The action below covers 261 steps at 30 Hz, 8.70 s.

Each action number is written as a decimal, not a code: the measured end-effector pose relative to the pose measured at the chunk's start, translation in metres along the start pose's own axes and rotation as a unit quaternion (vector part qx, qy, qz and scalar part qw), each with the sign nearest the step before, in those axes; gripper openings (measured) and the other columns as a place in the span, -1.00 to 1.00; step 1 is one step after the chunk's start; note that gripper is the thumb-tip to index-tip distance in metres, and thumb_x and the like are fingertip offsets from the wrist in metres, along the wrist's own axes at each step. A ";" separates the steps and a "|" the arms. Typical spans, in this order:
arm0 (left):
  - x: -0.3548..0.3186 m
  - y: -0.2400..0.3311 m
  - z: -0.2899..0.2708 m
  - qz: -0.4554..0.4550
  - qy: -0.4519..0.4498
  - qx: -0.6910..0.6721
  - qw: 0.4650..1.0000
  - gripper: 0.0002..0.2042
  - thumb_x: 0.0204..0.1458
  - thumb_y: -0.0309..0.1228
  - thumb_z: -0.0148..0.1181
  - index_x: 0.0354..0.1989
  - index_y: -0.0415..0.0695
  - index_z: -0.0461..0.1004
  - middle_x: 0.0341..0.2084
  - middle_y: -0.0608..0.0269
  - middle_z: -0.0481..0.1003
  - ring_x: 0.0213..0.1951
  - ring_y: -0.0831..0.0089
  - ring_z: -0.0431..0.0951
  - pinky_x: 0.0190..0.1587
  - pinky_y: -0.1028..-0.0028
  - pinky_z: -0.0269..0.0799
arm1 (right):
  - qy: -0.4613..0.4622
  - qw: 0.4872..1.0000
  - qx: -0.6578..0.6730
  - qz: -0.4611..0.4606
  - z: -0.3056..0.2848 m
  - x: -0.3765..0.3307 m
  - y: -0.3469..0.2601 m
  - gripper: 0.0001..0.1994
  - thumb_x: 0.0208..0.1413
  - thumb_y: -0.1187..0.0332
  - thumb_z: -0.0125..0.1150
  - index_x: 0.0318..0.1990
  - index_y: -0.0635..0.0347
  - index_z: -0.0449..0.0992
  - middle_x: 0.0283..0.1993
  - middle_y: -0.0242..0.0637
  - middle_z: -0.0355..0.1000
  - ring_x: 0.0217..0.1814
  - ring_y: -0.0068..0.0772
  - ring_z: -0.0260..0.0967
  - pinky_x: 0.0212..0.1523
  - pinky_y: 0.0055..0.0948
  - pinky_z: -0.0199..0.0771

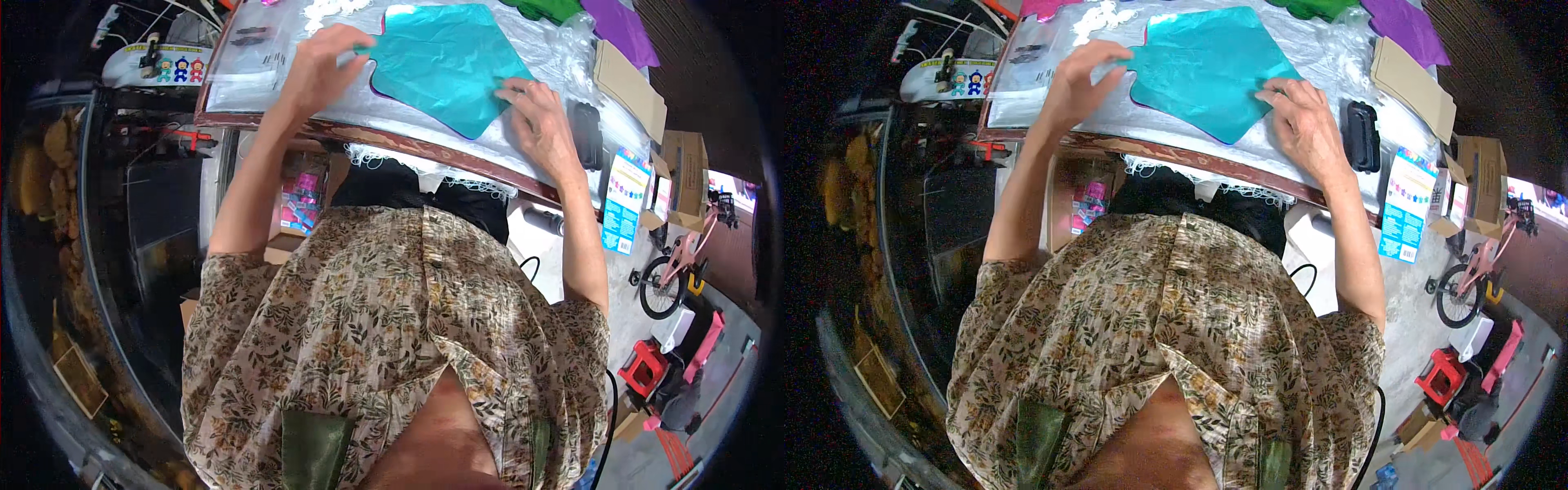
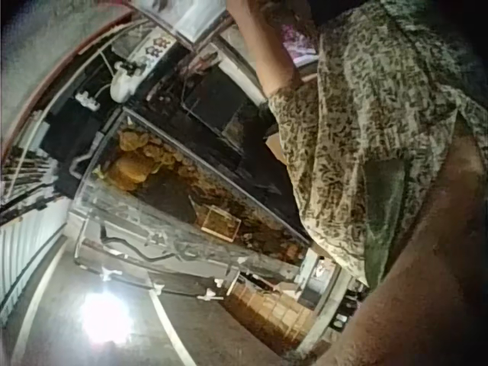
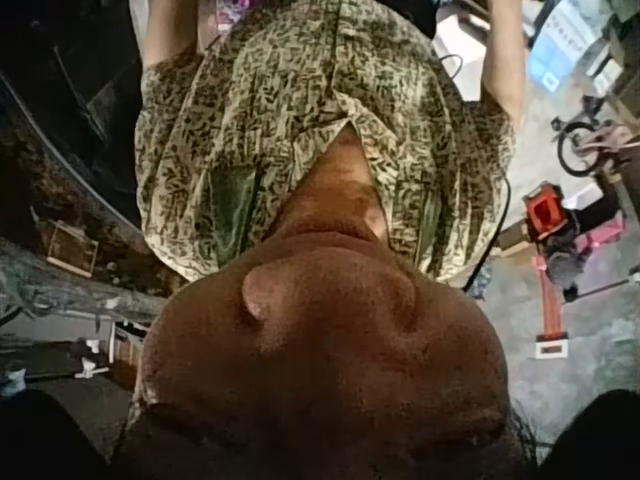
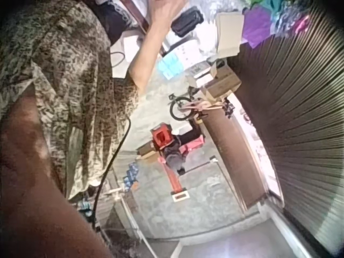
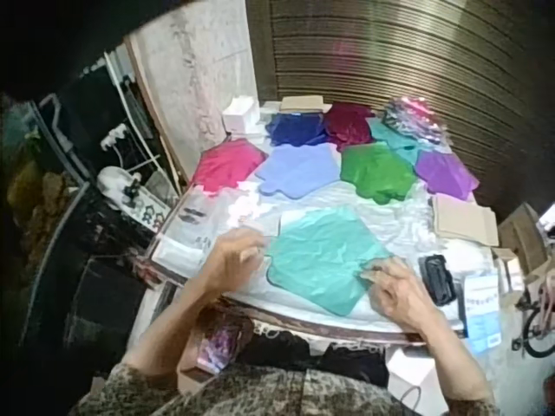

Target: Folding colorful plastic bags and placing them into clear plastic packaging with labels.

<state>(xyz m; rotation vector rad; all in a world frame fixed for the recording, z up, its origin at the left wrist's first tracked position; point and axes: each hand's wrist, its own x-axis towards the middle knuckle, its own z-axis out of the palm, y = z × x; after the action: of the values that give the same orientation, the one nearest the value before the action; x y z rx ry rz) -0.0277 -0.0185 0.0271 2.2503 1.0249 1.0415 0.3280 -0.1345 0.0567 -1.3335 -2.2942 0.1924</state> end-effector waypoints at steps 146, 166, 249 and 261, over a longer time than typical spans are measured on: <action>0.000 0.077 0.102 -0.013 0.054 0.201 0.978 -0.75 -0.03 -0.15 0.37 -0.20 0.07 0.69 -0.12 0.54 0.58 -0.01 0.29 0.41 0.03 0.18 0.29 | 0.096 0.986 -0.073 0.119 0.050 0.078 0.062 -0.46 0.15 0.14 0.32 0.19 0.27 0.44 0.07 0.04 0.46 0.14 0.14 0.37 0.18 -0.04 0.37; -0.001 0.080 0.103 -0.022 0.070 0.191 0.979 -0.74 -0.07 -0.18 0.40 -0.18 0.08 0.68 -0.09 0.56 0.59 -0.01 0.31 0.41 0.02 0.19 0.27 | 0.040 0.991 -0.032 0.123 0.056 0.134 0.100 -0.77 0.14 0.36 0.26 -0.09 0.23 0.52 -0.15 -0.07 0.50 -0.08 -0.06 0.47 -0.02 -0.21 0.43; 0.008 0.083 0.105 -0.103 -0.014 0.191 0.976 -0.63 0.09 -0.33 0.29 0.06 -0.08 0.39 -0.06 0.15 0.55 0.06 0.15 0.49 0.16 0.02 0.29 | 0.098 0.994 -0.030 -0.031 0.048 0.042 0.017 -0.84 0.03 0.43 0.36 -0.20 0.18 0.67 -0.16 -0.23 0.56 -0.09 -0.18 0.52 -0.12 -0.29 0.55; -0.008 0.057 0.075 -0.036 0.099 0.150 0.983 -0.76 -0.03 -0.36 0.39 -0.16 -0.08 0.65 -0.31 0.18 0.60 -0.09 0.12 0.54 0.01 0.16 0.41 | 0.070 0.991 -0.094 -0.070 0.048 0.044 0.010 -0.91 0.05 0.46 0.30 -0.27 0.21 0.63 -0.19 -0.21 0.54 -0.13 -0.15 0.51 -0.14 -0.21 0.58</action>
<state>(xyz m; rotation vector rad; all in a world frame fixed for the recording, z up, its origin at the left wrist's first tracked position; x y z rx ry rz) 0.0521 -0.0668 0.0146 2.3544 1.4196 1.1641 0.2953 -0.0868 0.0257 -1.2266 -2.3206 -0.1632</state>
